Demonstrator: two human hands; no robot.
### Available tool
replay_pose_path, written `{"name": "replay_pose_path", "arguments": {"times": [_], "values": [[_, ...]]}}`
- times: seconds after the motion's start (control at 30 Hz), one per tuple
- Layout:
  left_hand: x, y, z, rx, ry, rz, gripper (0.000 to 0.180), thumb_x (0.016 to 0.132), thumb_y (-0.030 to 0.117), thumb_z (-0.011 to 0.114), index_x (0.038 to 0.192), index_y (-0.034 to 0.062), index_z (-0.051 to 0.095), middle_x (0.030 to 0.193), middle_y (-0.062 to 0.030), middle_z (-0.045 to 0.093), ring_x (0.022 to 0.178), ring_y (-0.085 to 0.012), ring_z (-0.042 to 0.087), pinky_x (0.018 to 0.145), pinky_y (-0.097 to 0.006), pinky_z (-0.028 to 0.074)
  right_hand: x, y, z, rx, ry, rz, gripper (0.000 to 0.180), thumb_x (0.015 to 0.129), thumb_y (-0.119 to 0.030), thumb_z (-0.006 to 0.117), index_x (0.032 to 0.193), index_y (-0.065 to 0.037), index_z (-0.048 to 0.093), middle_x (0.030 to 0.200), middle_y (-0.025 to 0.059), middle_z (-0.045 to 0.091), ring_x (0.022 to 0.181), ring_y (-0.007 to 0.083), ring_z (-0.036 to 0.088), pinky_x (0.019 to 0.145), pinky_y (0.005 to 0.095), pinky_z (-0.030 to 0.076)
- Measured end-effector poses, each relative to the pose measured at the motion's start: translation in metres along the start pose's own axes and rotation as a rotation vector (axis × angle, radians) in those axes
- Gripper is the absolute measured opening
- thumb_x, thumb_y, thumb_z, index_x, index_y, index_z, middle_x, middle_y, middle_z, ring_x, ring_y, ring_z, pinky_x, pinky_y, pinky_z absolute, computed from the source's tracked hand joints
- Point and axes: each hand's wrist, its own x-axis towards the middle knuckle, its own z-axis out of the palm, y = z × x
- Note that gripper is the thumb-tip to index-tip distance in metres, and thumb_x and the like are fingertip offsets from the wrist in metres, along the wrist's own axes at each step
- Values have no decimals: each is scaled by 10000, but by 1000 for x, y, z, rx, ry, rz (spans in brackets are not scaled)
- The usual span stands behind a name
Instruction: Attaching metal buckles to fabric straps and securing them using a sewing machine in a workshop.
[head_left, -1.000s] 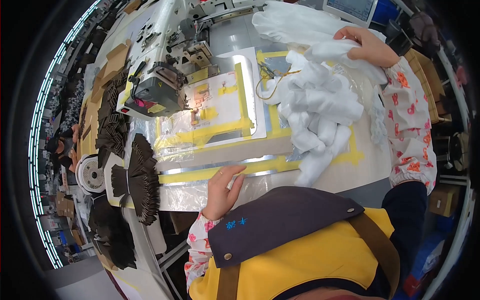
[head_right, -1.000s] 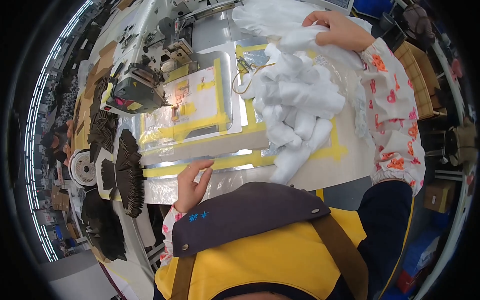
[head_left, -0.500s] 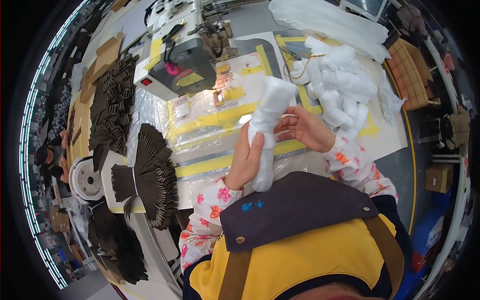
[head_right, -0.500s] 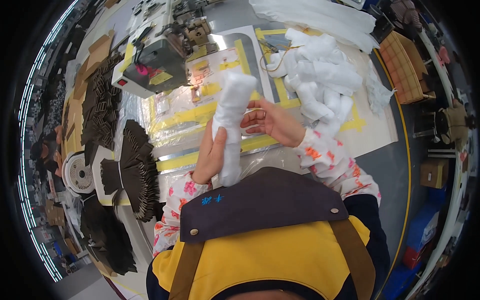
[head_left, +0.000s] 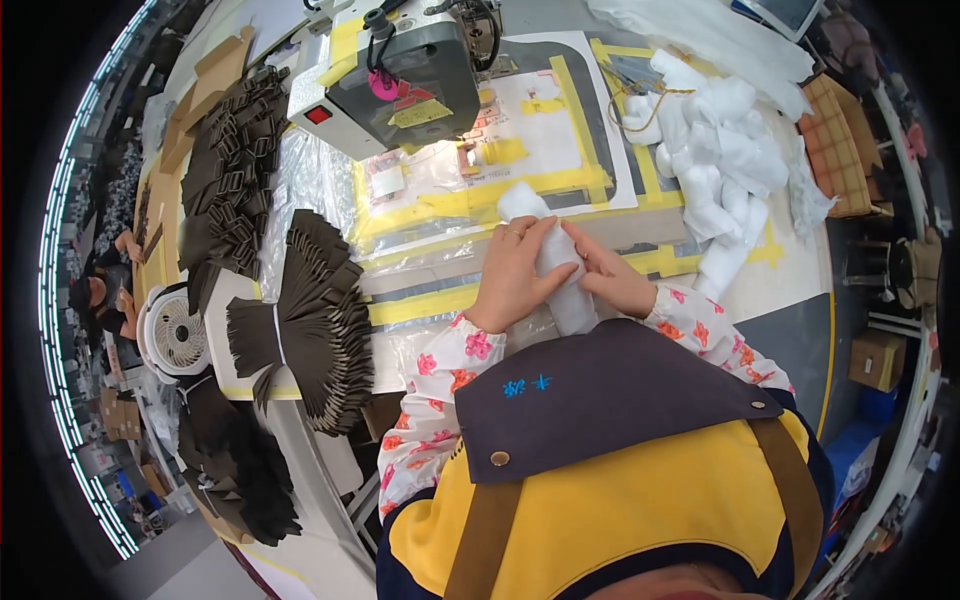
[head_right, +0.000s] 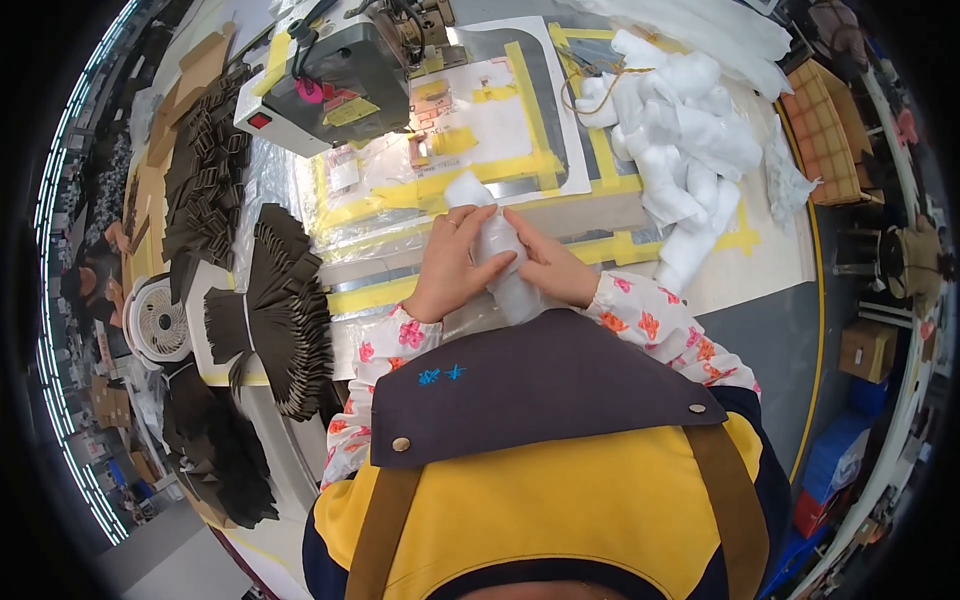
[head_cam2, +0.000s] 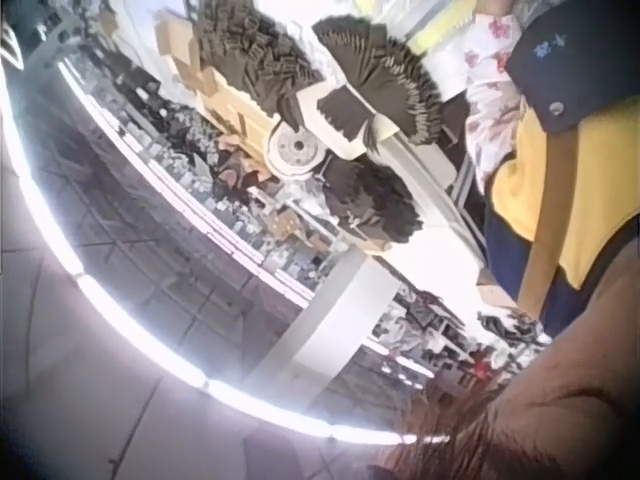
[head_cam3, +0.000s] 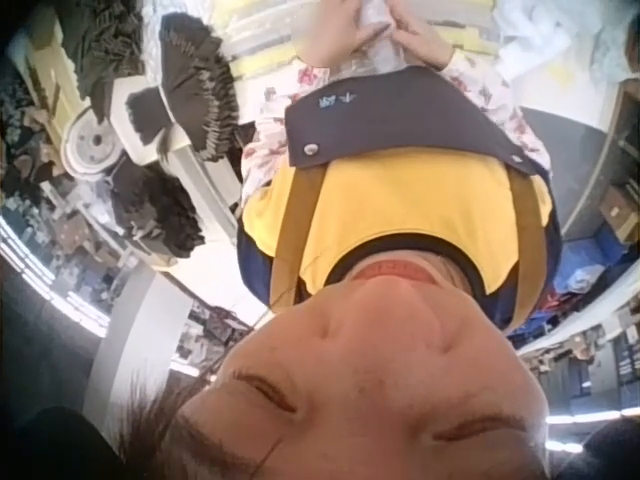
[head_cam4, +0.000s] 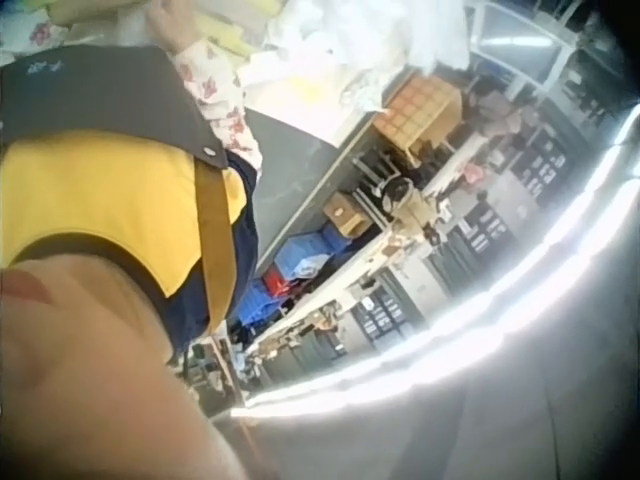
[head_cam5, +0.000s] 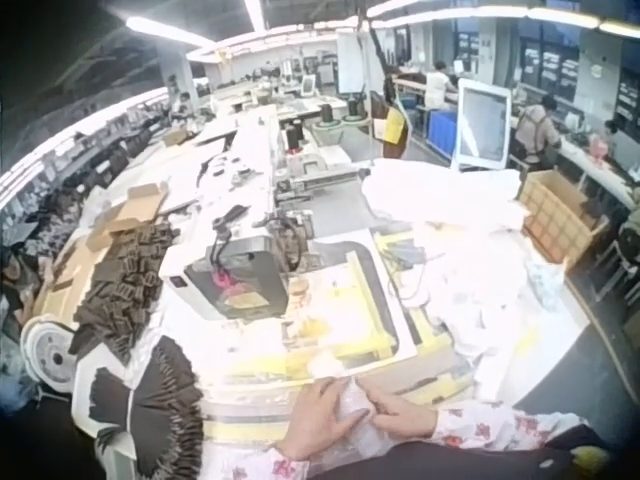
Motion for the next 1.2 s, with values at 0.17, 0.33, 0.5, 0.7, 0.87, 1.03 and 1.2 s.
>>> {"name": "replay_pose_path", "arguments": {"times": [0.17, 0.33, 0.5, 0.7, 0.87, 1.03, 1.2], "values": [[-2, -10, -14, 23, -242, 4, 228, 703, 143, 662, 890, 48, 572, 832, -101, 533, 803, -287, 481, 713, -367, 394, -20, 9, 7, 58, 19, 28, 758, 740, 97, 476, 1389, -66, 119, 1312, 108, 328, 1143, 144, 394, 899, 251, 363], [-25, -12, -18, -394, -238, -337, 138, 735, 136, 641, 816, 48, 573, 724, -112, 556, 720, -288, 511, 621, -361, 391, -2, 28, 12, -45, -40, 53, 647, 728, 5, 565, 1305, -22, 273, 1070, 130, 530, 935, 148, 536, 739, 254, 447], [-33, -1, -31, 105, -330, -242, 160, 763, 147, 628, 844, 15, 585, 699, -128, 572, 709, -265, 545, 656, -337, 416, 6, 17, 28, -491, 14, -82, 571, 703, -52, 608, 1225, -13, 381, 861, 81, 533, 734, 140, 512, 645, 263, 440], [-44, -18, -36, -269, -434, -359, 199, 780, 203, 637, 725, 21, 577, 778, -69, 549, 771, -190, 502, 737, -279, 368, 6, 35, 39, -804, 62, -476, 545, 702, -99, 601, 1194, 9, 393, 935, 170, 538, 863, 264, 554, 762, 334, 443], [-47, -1, -39, -1333, -363, -385, 244, 829, 199, 593, 657, 26, 580, 919, -33, 519, 880, -122, 432, 808, -273, 328, 14, 38, 28, -356, 166, -119, 511, 724, -104, 564, 1193, 13, 400, 1062, 170, 527, 978, 246, 538, 827, 337, 434], [-50, -10, -36, -766, -155, -720, 390, 813, 92, 599, 1164, 12, 450, 1055, -119, 502, 939, -132, 494, 725, -247, 432, 9, 14, 11, 617, 61, 144, 489, 775, -110, 576, 1213, 16, 398, 1115, 98, 532, 997, 191, 539, 858, 327, 440], [-44, 16, -8, -741, -139, -444, 632, 835, 134, 590, 1339, 36, 221, 1241, -106, 404, 1063, -172, 472, 863, -298, 411, -3, -8, 28, 617, 130, -31, 521, 778, -109, 638, 1230, -10, 398, 1133, 98, 521, 1042, 176, 516, 877, 325, 435]]}}
